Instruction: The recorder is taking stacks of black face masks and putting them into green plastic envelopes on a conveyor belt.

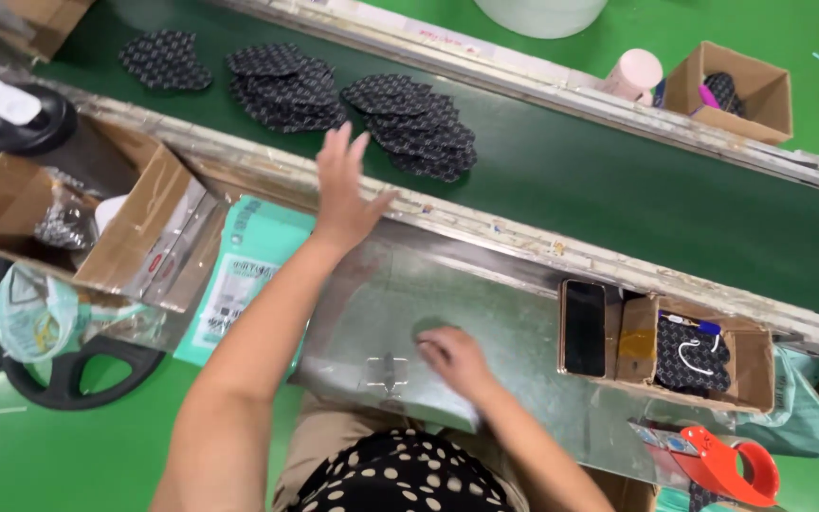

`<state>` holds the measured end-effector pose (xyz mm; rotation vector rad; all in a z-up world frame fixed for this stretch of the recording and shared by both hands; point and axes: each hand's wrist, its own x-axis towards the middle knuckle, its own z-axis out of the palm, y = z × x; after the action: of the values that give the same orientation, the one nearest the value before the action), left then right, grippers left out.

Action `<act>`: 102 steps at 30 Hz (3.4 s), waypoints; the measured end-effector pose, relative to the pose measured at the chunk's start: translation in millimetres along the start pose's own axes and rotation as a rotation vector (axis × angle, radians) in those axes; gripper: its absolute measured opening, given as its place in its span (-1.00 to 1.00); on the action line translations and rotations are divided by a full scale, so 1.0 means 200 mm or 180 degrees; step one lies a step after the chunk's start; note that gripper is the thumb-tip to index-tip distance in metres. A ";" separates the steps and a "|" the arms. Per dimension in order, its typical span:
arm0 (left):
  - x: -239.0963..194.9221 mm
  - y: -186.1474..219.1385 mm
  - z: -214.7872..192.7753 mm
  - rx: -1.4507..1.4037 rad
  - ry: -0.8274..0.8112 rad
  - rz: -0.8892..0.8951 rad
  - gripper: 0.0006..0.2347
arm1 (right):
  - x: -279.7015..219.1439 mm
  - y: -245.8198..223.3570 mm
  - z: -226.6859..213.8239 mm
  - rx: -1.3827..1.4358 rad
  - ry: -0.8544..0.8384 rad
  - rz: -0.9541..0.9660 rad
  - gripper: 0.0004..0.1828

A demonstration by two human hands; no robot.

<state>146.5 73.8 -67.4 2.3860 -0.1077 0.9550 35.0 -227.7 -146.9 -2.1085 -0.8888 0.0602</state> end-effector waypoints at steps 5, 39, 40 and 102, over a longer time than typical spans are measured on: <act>0.41 0.07 0.23 0.0522 -0.1012 0.0032 0.02 | 0.07 -0.12 -0.01 -0.0343 0.0230 -0.0249 -0.84; -0.66 0.40 -0.01 -0.2430 -0.1893 0.0244 0.17 | 0.09 -0.10 -0.15 -0.0986 0.0667 -0.1307 -0.02; -0.73 0.34 0.05 -0.2403 -0.1870 0.0204 0.17 | 0.03 -0.04 -0.11 -0.0951 0.0637 -0.1334 -0.02; -0.43 0.49 -0.19 -0.0996 -0.0757 -0.0379 -0.93 | 0.14 -0.30 -0.26 0.0505 -0.0112 0.0616 -0.29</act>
<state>32.3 1.6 -55.7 2.1770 -0.1876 0.5513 40.0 -221.2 -63.3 -2.0431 -0.6750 0.2607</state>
